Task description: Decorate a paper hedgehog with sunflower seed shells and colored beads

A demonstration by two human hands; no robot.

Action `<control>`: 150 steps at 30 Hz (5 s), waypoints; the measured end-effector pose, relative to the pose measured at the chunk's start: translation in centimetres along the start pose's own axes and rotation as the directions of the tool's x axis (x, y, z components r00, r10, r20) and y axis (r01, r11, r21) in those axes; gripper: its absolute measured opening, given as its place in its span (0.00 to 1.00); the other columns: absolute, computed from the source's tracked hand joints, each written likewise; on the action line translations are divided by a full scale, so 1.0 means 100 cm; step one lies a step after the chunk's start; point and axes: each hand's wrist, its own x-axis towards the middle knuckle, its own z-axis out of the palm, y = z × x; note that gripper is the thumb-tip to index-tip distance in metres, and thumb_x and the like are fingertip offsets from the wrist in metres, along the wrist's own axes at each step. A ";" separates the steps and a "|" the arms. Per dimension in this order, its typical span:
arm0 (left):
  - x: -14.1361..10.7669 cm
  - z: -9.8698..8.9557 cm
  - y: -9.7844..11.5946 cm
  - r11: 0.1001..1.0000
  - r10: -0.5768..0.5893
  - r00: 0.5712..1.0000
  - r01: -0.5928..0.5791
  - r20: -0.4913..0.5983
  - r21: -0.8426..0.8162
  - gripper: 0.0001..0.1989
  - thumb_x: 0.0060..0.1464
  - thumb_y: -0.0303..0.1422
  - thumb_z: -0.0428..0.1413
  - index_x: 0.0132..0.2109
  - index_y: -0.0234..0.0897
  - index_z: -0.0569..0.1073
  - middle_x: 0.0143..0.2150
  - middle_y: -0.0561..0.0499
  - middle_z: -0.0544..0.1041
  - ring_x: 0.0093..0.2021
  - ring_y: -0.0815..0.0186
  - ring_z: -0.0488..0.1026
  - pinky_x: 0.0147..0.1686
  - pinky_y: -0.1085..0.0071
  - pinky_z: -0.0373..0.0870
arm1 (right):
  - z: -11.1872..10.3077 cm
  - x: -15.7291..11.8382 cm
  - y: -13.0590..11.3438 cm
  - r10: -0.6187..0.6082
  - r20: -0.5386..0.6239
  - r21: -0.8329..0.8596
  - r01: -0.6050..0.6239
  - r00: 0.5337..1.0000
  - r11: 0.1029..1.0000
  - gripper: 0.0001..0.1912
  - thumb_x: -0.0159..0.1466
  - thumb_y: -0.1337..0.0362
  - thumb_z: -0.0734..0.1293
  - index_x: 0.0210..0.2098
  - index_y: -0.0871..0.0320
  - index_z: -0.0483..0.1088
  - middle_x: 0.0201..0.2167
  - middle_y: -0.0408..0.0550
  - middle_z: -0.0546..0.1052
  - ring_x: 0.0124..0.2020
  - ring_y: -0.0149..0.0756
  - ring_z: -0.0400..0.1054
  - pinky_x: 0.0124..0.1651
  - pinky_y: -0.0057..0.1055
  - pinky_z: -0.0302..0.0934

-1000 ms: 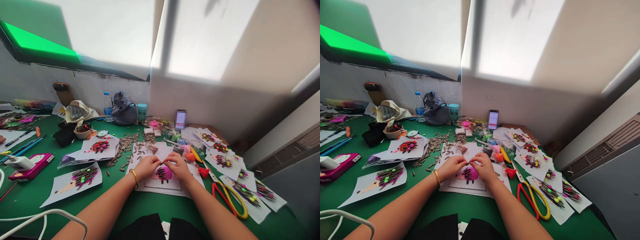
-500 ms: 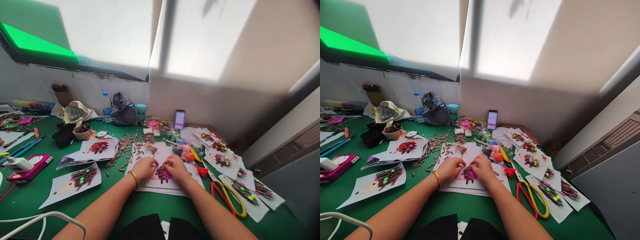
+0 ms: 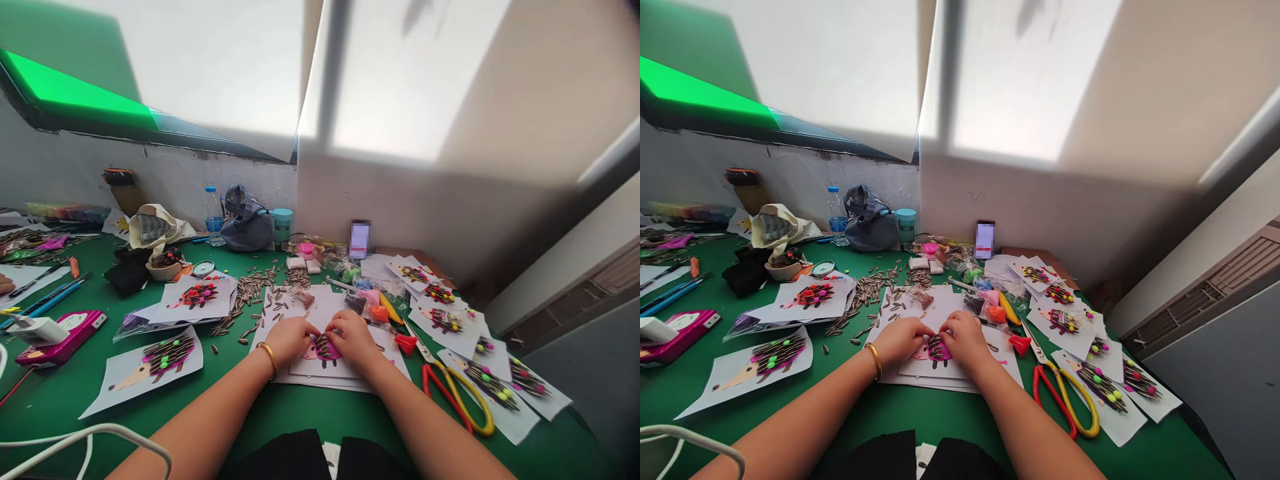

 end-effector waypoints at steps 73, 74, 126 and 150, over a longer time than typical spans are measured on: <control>0.021 -0.002 -0.010 0.961 -0.122 0.981 0.155 -0.154 0.231 0.15 0.61 0.36 0.48 0.38 0.38 0.79 0.40 0.44 0.77 0.39 0.59 0.75 0.38 0.67 0.66 | -0.017 0.002 0.012 0.084 -0.146 -0.029 -0.089 0.986 0.996 0.09 0.64 0.65 0.63 0.36 0.53 0.77 0.36 0.47 0.76 0.42 0.39 0.67 0.48 0.35 0.57; 0.021 -0.002 -0.008 0.959 -0.126 0.979 0.161 -0.158 0.234 0.16 0.62 0.35 0.47 0.38 0.37 0.78 0.40 0.42 0.77 0.39 0.59 0.75 0.38 0.66 0.66 | -0.017 0.002 0.012 0.081 -0.148 -0.027 -0.086 0.986 0.996 0.09 0.64 0.65 0.63 0.36 0.54 0.77 0.36 0.47 0.76 0.42 0.39 0.67 0.48 0.35 0.57; 0.004 0.006 0.030 0.597 -0.204 0.947 -0.080 -0.248 -0.798 0.09 0.48 0.38 0.56 0.31 0.36 0.71 0.27 0.54 0.70 0.28 0.69 0.65 0.30 0.73 0.64 | -0.014 -0.004 -0.014 -0.062 -0.240 0.394 0.155 0.969 0.906 0.09 0.64 0.61 0.66 0.40 0.53 0.76 0.37 0.48 0.80 0.40 0.39 0.73 0.46 0.39 0.68; 0.001 0.004 0.011 0.994 -0.096 0.992 0.090 -0.086 -0.069 0.18 0.56 0.30 0.46 0.47 0.44 0.77 0.47 0.49 0.79 0.47 0.58 0.75 0.45 0.66 0.68 | -0.033 0.003 0.022 -0.033 0.062 0.074 0.028 0.998 0.997 0.06 0.60 0.67 0.69 0.34 0.52 0.79 0.32 0.45 0.78 0.37 0.36 0.70 0.43 0.31 0.62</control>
